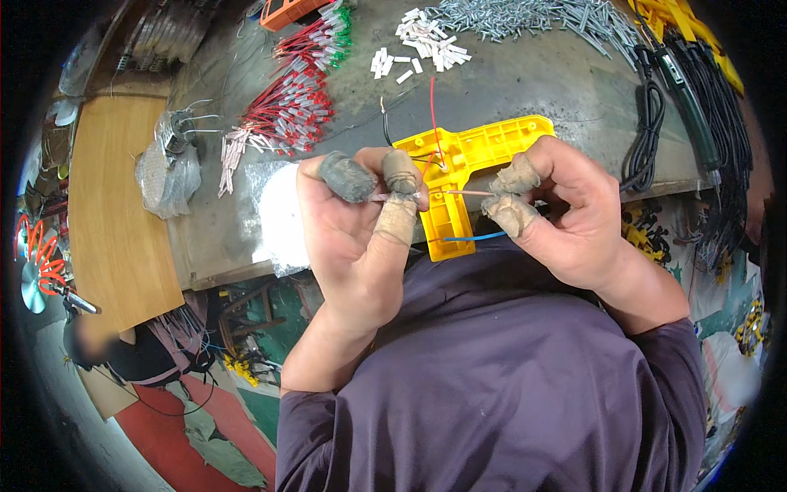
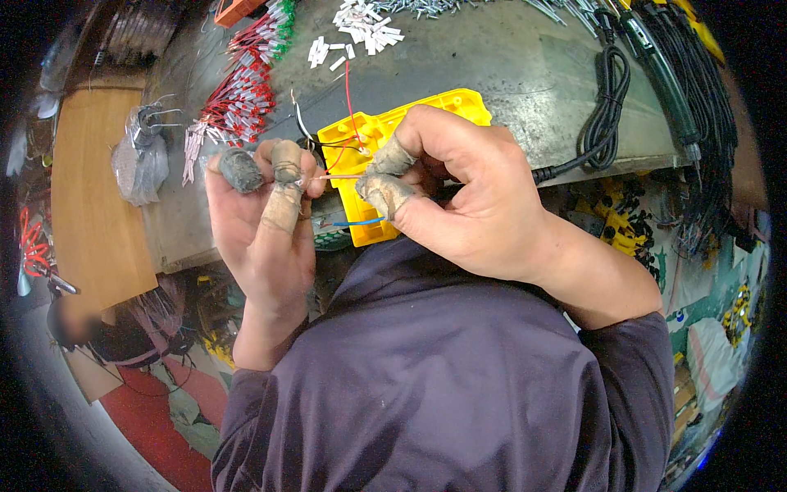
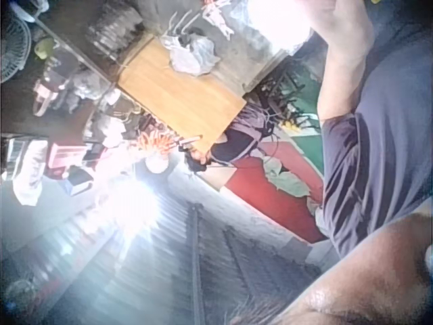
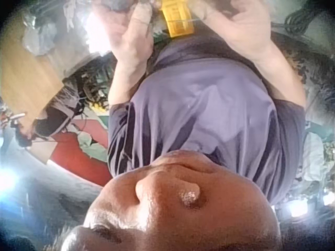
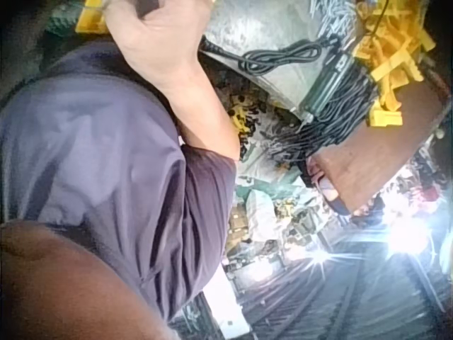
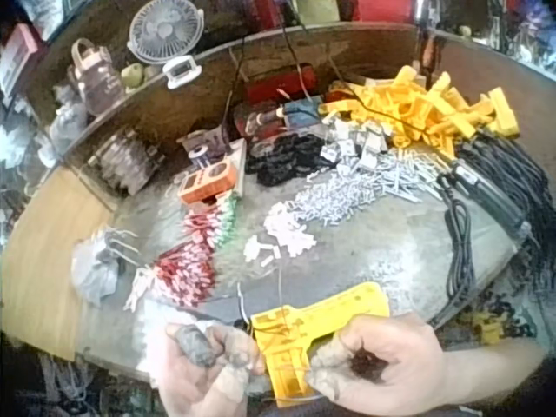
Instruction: Soldering internal wiring and assembling the yellow plastic housing of a handheld device.
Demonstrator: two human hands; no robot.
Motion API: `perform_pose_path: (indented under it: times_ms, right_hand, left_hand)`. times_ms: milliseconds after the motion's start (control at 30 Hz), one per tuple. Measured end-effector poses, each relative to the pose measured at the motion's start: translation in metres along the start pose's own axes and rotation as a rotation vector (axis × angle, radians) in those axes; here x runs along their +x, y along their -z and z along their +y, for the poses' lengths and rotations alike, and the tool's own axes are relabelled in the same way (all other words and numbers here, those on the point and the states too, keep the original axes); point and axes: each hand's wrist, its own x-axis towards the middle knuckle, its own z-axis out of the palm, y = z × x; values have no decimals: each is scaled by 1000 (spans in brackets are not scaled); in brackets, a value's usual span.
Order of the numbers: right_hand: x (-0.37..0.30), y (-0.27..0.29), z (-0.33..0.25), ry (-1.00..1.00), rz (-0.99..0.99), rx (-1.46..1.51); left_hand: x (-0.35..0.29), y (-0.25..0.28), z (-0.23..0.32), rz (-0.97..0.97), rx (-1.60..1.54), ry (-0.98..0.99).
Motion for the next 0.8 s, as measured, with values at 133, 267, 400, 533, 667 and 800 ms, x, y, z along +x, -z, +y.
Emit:
perform_pose_path:
  times_ms: [133, 267, 400, 533, 667, 800]
  right_hand:
    - [2, -3, -1, 30, 7, -57]
    - [3, -9, 4, 107, 124, 1]
    - [1, -9, 4, 91, 125, -8]
    - [1, -12, 2, 82, 118, 32]
    - [3, -4, 0, 8, -94, -120]
    - [1, -8, 4, -20, -269, -275]
  left_hand:
    - [-1, 2, -1, -20, 15, -24]
    - [-2, 4, -3, -22, 30, -50]
    - [-5, 2, -4, -6, 61, -84]
    - [-6, -1, -5, -19, 224, -205]
    - [-7, 5, -4, -177, 487, -326]
    - [-4, 3, 3, -147, 584, -221]
